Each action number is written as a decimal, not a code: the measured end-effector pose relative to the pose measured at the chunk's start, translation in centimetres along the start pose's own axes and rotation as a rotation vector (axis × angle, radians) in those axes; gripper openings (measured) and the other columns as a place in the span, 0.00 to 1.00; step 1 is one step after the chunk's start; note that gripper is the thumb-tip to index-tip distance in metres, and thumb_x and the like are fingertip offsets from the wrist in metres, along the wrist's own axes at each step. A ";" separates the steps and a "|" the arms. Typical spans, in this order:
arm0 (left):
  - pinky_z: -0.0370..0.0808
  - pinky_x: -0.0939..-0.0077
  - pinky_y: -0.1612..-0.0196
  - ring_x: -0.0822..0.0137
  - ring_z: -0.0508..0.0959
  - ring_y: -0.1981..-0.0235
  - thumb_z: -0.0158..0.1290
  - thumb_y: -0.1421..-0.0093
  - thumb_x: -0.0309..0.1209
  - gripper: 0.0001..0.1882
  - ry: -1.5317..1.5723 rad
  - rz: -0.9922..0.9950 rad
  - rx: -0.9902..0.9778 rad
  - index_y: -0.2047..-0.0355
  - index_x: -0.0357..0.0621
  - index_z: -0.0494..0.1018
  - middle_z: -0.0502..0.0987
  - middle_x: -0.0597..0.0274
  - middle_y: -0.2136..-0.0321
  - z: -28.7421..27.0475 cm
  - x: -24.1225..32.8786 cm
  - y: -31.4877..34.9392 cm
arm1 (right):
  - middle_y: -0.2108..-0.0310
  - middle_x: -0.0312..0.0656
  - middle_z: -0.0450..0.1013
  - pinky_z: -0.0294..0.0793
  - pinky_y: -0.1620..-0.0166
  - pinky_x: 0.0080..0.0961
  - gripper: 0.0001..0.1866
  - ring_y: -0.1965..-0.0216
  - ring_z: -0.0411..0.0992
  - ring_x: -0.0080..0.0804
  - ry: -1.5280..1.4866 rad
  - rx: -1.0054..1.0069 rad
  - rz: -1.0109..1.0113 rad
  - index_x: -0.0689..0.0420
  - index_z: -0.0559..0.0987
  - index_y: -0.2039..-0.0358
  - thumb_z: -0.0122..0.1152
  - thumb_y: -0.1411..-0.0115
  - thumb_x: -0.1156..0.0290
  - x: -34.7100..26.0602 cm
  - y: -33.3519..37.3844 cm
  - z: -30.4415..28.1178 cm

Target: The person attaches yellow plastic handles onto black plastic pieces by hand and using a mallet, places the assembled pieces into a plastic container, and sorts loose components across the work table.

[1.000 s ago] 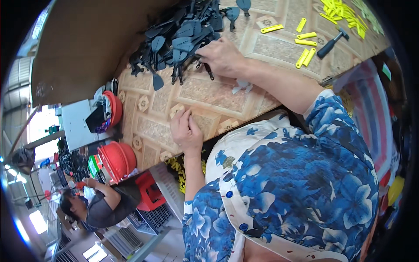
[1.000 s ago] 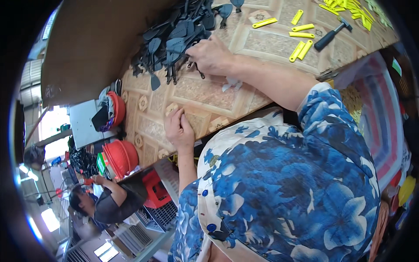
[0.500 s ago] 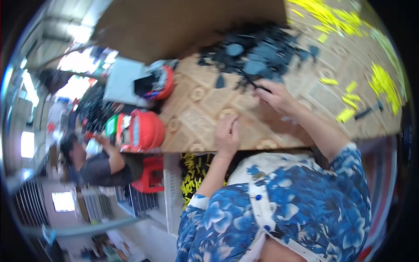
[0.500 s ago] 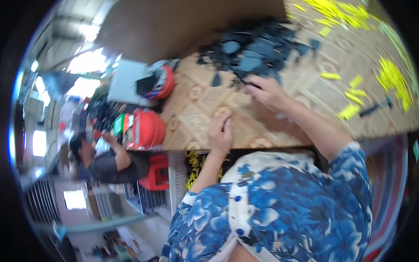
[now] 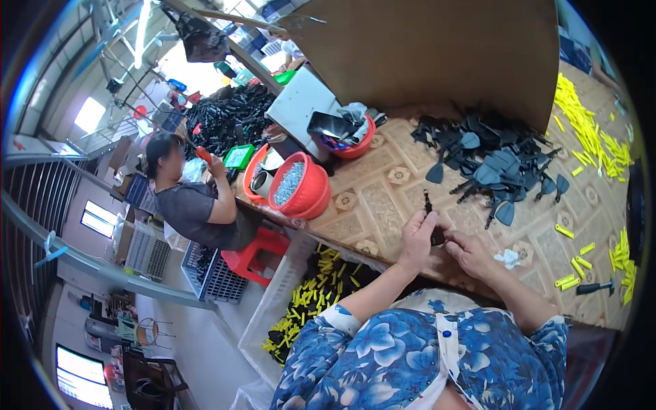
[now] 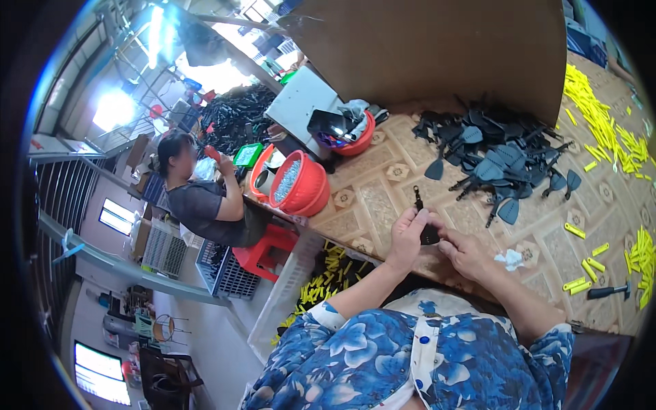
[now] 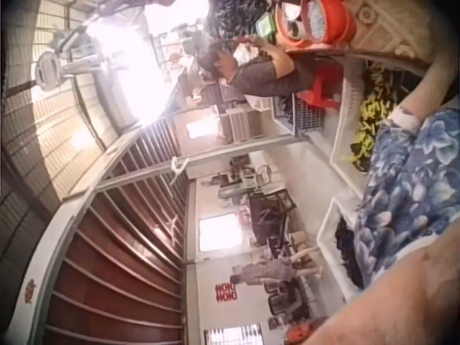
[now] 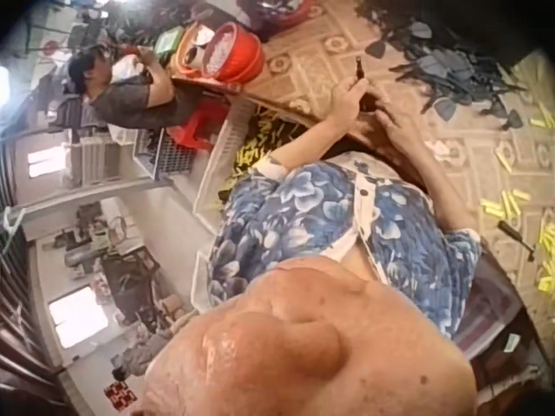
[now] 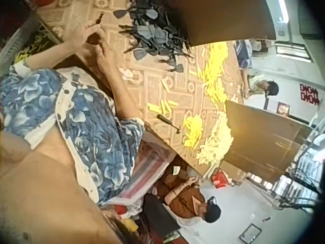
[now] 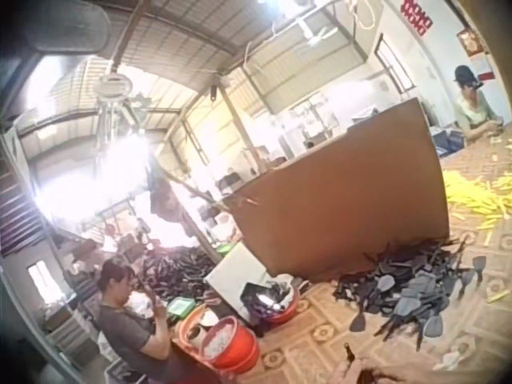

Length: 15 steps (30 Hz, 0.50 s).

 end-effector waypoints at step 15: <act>0.76 0.82 0.64 0.76 0.79 0.70 0.46 0.29 0.33 0.11 -0.119 -0.010 0.034 0.52 0.40 0.70 0.81 0.61 0.71 -4.2 -3.3 0.3 | 0.66 0.41 0.80 0.76 0.61 0.24 0.15 0.66 0.77 0.25 0.020 0.033 0.094 0.52 0.81 0.51 0.57 0.37 0.78 -0.5 -0.8 1.0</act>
Point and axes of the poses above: each hand's wrist, its own y-axis away from the middle knuckle, its own z-axis out of the palm, x = y × z, the point moved 1 cm from there along -y, towards the middle knuckle
